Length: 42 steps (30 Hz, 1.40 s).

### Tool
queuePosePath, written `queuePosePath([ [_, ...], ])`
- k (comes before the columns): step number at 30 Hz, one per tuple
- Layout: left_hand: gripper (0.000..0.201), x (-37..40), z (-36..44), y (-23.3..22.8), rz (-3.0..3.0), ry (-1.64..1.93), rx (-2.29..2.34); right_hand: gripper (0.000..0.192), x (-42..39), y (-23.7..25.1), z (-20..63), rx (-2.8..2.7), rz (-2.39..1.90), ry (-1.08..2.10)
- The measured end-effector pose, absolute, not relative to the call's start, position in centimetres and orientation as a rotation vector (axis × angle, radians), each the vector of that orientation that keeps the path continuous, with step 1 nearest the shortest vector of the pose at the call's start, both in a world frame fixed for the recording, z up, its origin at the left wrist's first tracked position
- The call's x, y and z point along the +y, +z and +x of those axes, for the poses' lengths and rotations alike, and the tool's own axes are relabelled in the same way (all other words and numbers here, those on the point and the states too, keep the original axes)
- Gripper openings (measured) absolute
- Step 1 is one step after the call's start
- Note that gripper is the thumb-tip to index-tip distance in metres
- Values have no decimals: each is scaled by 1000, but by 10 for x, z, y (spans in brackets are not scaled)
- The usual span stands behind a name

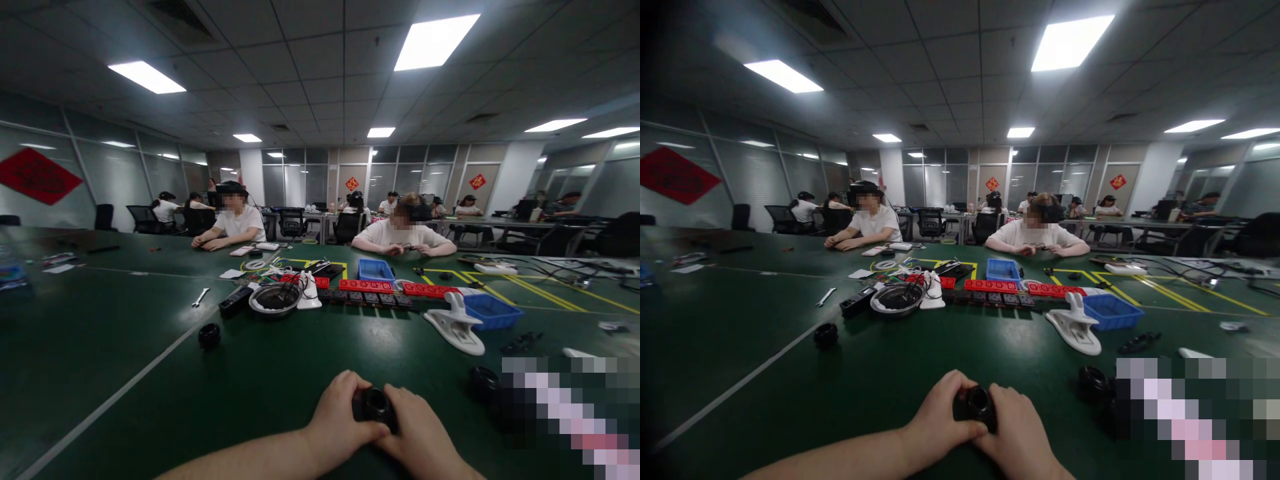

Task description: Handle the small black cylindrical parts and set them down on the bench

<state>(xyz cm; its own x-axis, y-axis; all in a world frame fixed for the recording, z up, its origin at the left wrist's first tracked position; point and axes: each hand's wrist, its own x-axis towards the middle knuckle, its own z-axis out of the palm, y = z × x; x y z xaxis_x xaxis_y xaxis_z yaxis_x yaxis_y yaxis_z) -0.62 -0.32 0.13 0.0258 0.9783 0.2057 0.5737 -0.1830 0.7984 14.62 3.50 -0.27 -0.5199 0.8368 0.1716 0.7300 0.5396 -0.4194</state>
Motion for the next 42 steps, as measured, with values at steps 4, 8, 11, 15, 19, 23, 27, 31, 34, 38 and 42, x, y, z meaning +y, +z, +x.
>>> queuePosePath([
  [4,41,-4,-11,5,1888,1009,1410,48,35,7,154,-2481,-1063,635],
  [8,46,-4,-16,7,1979,1013,1233,52,45,13,167,-2484,-806,1089],
  [11,46,-4,-17,9,1991,967,1204,45,52,17,174,-2482,-746,1285],
  [15,44,-4,-16,12,1965,900,1224,37,56,19,176,-2474,-805,1274],
  [19,41,-4,-13,12,1930,898,1272,31,54,15,170,-2484,-946,1124],
  [23,36,-4,-8,9,1896,919,1359,35,46,8,161,-2479,-1111,875],
  [27,29,-3,-5,6,1903,943,1456,41,38,7,156,-2517,-1199,490],
  [31,27,0,-7,6,1968,880,1404,57,41,16,163,-2598,-1025,575],
  [34,34,1,-10,9,1987,821,1348,59,49,22,172,-2695,-809,731],
  [38,41,1,-13,12,1990,768,1300,38,59,21,180,-2762,-666,835],
  [42,35,2,-15,12,2021,720,1259,33,61,18,180,-2737,-678,849],
])
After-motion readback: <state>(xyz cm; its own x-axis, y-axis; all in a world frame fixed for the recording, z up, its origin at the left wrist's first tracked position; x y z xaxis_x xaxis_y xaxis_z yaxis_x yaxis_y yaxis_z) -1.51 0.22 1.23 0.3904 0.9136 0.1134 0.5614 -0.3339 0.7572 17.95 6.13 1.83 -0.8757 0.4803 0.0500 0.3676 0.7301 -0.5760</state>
